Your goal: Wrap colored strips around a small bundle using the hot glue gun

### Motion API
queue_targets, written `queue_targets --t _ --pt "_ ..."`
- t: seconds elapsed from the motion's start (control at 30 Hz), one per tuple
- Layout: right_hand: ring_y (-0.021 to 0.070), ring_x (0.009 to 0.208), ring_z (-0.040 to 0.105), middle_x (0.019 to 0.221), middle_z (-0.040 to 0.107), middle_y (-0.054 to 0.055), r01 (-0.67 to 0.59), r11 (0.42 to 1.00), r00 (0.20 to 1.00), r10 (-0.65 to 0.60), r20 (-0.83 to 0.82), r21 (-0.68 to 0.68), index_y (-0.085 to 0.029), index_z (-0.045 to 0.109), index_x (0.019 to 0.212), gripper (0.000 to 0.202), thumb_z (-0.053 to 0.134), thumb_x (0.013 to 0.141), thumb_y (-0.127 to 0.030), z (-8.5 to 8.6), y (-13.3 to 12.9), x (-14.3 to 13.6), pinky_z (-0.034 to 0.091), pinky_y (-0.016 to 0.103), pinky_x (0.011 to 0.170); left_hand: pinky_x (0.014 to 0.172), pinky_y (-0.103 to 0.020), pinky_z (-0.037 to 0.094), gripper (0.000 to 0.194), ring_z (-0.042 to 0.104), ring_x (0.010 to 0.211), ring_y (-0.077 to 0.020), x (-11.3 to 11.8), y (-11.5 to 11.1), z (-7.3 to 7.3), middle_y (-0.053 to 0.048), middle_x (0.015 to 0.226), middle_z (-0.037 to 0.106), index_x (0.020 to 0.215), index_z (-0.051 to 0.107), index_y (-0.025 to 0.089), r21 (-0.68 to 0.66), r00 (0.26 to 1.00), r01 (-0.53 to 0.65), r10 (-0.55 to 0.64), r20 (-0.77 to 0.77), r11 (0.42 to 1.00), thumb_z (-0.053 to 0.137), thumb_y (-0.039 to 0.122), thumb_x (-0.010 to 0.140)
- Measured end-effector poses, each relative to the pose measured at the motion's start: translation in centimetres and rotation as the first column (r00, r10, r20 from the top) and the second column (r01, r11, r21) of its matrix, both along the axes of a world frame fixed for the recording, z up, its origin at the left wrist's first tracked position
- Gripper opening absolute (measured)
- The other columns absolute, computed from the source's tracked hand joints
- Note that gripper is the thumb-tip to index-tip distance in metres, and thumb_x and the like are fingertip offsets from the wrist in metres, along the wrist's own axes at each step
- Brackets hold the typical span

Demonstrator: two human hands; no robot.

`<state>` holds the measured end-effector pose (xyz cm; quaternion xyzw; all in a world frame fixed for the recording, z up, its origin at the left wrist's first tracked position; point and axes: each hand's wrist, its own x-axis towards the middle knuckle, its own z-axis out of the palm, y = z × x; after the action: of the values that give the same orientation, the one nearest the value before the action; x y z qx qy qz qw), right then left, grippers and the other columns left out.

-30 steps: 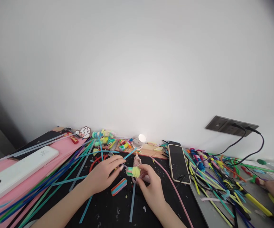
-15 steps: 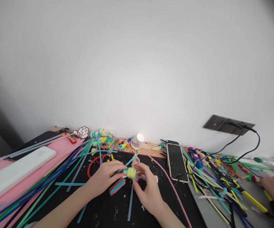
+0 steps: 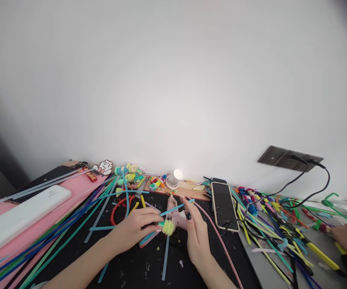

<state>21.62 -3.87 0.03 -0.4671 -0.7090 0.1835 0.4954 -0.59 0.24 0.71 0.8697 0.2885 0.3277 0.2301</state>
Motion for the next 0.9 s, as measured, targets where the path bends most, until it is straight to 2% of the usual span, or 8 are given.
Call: queue_targets --t 0.13,0.3,0.37,0.47,0.57,0.63,0.7,0.9 --pt "0.0269 0.138 0.037 0.149 0.043 0.010 0.213 0.977 0.972 -0.215 -0.097 -0.029 -0.022 0.038 0.147 0.050 0.031 0.101 -0.039 -0.7 0.7 0.6 0.031 0.050 0.113 0.083 -0.026 0.054 0.019 0.068 0.095 -0.0189 -0.6 0.8 -1.0 -0.006 0.101 0.071 0.101 0.071 0.022 0.001 0.992 -0.125 0.125 0.015 0.992 0.054 0.023 0.093" --pt "0.0276 0.141 0.032 0.151 0.038 0.013 0.327 0.938 0.927 -0.342 -0.157 -0.112 -0.017 0.033 0.149 0.056 0.033 0.099 -0.040 -1.1 1.5 1.1 0.027 0.051 0.114 0.080 -0.028 0.056 0.021 0.069 0.090 -0.0202 -1.3 1.9 -0.9 -0.006 0.099 0.072 0.096 0.070 0.022 -0.031 0.960 -0.274 0.275 0.057 0.961 0.050 0.024 0.092" --pt "0.0282 0.139 0.035 0.150 0.039 0.014 0.373 0.921 0.910 -0.387 -0.151 -0.111 -0.017 0.033 0.149 0.055 0.033 0.097 -0.036 -1.0 1.7 1.3 0.029 0.052 0.112 0.079 -0.029 0.057 0.021 0.070 0.089 -0.0216 -1.6 2.2 -0.7 -0.007 0.098 0.072 0.094 0.070 0.022 -0.040 0.948 -0.311 0.313 0.052 0.949 0.050 0.026 0.091" --pt "0.0286 0.128 0.048 0.144 0.047 0.014 0.413 0.907 0.900 -0.421 -0.112 -0.088 -0.018 0.035 0.148 0.056 0.037 0.093 -0.027 -0.6 1.9 1.4 0.042 0.049 0.103 0.080 -0.032 0.057 0.022 0.070 0.090 -0.0232 -1.9 2.4 -0.6 -0.007 0.098 0.072 0.094 0.070 0.021 -0.039 0.943 -0.329 0.331 0.045 0.943 0.050 0.026 0.090" --pt "0.0264 0.104 0.062 0.130 0.059 0.015 0.378 0.922 0.923 -0.382 -0.045 -0.082 -0.018 0.039 0.146 0.059 0.041 0.088 -0.022 -0.4 1.8 1.2 0.054 0.040 0.082 0.085 -0.030 0.057 0.024 0.068 0.096 -0.0214 -1.9 2.2 -0.7 -0.007 0.102 0.071 0.097 0.069 0.020 -0.052 0.969 -0.232 0.235 0.070 0.971 0.046 0.025 0.093" --pt "0.0232 0.086 0.065 0.122 0.063 0.014 0.331 0.939 0.943 -0.333 -0.006 -0.097 -0.018 0.041 0.145 0.059 0.042 0.086 -0.020 -0.3 1.7 1.0 0.055 0.033 0.065 0.088 -0.026 0.056 0.026 0.067 0.100 -0.0189 -1.8 1.8 -0.6 -0.007 0.105 0.069 0.100 0.068 0.021 -0.070 0.987 -0.133 0.138 0.080 0.989 0.043 0.024 0.095" --pt "0.0217 0.081 0.065 0.119 0.065 0.013 0.286 0.954 0.958 -0.285 0.023 -0.088 -0.020 0.042 0.144 0.059 0.043 0.085 -0.017 -0.3 1.5 0.8 0.054 0.030 0.059 0.090 -0.024 0.055 0.025 0.067 0.101 -0.0169 -1.6 1.4 -0.5 -0.006 0.107 0.069 0.103 0.067 0.022 -0.068 0.994 -0.076 0.081 0.073 0.995 0.043 0.022 0.096" --pt "0.0234 0.120 0.055 0.131 0.060 0.009 0.068 0.997 0.986 -0.070 0.150 0.020 -0.024 0.048 0.140 0.057 0.040 0.086 -0.009 0.1 1.4 0.5 0.050 0.038 0.096 0.090 -0.023 0.054 0.023 0.067 0.100 -0.0167 -1.1 0.4 0.1 -0.005 0.107 0.069 0.105 0.069 0.023 0.043 0.999 -0.032 0.032 0.016 0.999 0.048 0.023 0.097"
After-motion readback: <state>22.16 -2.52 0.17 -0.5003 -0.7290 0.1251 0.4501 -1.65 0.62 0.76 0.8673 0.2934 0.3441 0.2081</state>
